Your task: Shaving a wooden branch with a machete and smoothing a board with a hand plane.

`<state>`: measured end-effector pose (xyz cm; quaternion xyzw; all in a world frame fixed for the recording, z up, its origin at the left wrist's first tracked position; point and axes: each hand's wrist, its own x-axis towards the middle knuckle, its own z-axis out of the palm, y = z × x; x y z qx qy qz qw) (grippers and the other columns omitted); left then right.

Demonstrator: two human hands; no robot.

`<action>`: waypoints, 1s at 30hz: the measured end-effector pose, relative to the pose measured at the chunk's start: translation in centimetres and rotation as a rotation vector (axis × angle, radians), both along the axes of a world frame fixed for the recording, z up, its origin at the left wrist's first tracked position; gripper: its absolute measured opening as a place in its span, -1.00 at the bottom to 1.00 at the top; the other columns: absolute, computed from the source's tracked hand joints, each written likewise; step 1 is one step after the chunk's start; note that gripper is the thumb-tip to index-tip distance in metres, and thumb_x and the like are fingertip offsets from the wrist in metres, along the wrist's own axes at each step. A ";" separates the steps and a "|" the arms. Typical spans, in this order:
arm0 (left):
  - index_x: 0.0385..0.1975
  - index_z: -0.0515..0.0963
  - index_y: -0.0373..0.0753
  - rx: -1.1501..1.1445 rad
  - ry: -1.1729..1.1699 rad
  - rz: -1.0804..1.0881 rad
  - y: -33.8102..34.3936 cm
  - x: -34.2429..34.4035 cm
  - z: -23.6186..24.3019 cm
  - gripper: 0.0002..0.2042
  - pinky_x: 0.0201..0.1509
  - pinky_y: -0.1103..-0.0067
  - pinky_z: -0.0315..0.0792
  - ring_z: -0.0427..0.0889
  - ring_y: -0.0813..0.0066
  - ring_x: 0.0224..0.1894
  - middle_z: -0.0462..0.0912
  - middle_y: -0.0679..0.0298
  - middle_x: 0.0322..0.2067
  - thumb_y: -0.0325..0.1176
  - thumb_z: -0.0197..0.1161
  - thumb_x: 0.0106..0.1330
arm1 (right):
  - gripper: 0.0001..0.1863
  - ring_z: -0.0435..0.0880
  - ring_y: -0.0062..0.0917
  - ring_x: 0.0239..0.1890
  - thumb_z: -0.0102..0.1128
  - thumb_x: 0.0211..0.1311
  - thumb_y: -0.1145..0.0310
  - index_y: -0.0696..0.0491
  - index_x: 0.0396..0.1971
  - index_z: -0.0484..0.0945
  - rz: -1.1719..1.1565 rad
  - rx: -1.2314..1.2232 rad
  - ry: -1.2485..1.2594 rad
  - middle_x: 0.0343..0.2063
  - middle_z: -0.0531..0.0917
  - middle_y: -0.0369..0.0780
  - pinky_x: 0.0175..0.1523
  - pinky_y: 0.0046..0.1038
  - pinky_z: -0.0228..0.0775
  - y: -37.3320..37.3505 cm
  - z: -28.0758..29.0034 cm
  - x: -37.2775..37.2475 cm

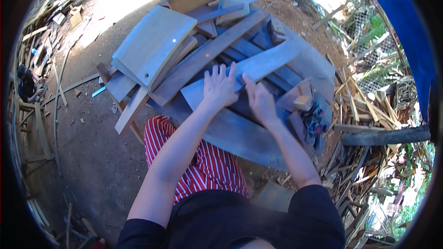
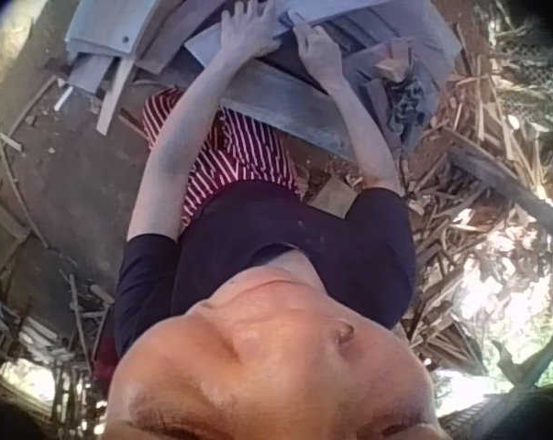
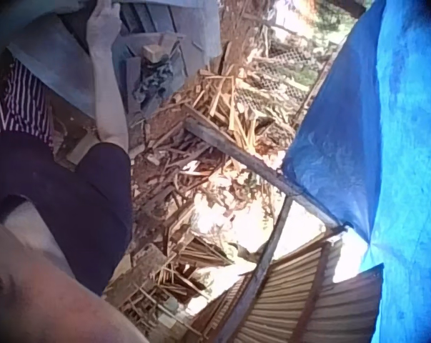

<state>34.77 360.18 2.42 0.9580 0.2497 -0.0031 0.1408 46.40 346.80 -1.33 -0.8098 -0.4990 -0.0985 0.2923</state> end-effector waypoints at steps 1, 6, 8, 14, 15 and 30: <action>0.42 0.11 -0.16 -0.039 -0.015 -0.005 0.2 0.0 0.3 -0.07 0.30 0.13 0.21 0.30 0.03 0.30 0.36 -0.03 0.21 -0.02 0.42 0.05 | -0.62 0.65 0.04 -0.26 -0.11 0.47 0.18 -0.01 0.12 0.54 -0.030 -0.137 0.068 -0.38 0.64 0.08 -0.18 -0.03 0.50 -0.8 1.1 0.5; 0.41 0.10 -0.13 -0.065 -0.043 -0.023 -0.3 1.4 0.2 -0.07 0.30 0.13 0.21 0.31 0.04 0.29 0.37 -0.02 0.19 -0.03 0.44 0.04 | -0.62 0.65 0.03 -0.31 -0.08 0.46 0.19 -0.06 0.16 0.52 -0.273 -0.104 0.029 -0.42 0.62 0.10 -0.22 -0.05 0.50 -2.0 -2.0 7.3; 0.41 0.11 -0.13 -0.049 -0.009 0.009 0.2 0.9 -0.3 -0.08 0.30 0.13 0.21 0.31 0.04 0.29 0.38 -0.01 0.19 -0.03 0.44 0.04 | -0.61 0.65 0.03 -0.32 -0.09 0.46 0.18 -0.08 0.18 0.51 -0.139 -0.125 0.017 -0.42 0.61 0.09 -0.22 -0.05 0.49 -0.9 -2.6 2.4; 0.39 0.12 -0.14 -0.063 -0.054 -0.017 -0.1 1.1 0.5 -0.09 0.33 0.12 0.19 0.32 0.03 0.29 0.39 -0.02 0.19 -0.03 0.44 0.04 | -0.62 0.66 0.01 -0.34 -0.11 0.47 0.22 -0.03 0.16 0.51 -0.302 -0.203 0.021 -0.35 0.64 0.08 -0.23 -0.02 0.49 -2.2 0.1 8.2; 0.39 0.14 -0.16 -0.069 -0.052 -0.011 -0.1 1.1 0.3 -0.09 0.31 0.14 0.19 0.32 0.06 0.29 0.39 0.01 0.20 -0.07 0.45 0.02 | -0.62 0.66 0.03 -0.33 -0.11 0.47 0.22 -0.01 0.15 0.51 -0.346 -0.178 0.048 -0.34 0.65 0.09 -0.22 -0.02 0.49 -1.9 -0.4 8.2; 0.41 0.12 -0.19 -0.086 -0.032 0.029 0.5 0.9 -0.7 -0.05 0.35 0.14 0.17 0.31 0.16 0.34 0.38 0.07 0.24 -0.05 0.46 0.01 | -0.59 0.67 0.09 -0.31 -0.11 0.45 0.13 -0.14 0.20 0.50 -0.039 -0.247 0.058 -0.30 0.65 0.08 -0.19 -0.01 0.54 -0.4 0.1 0.1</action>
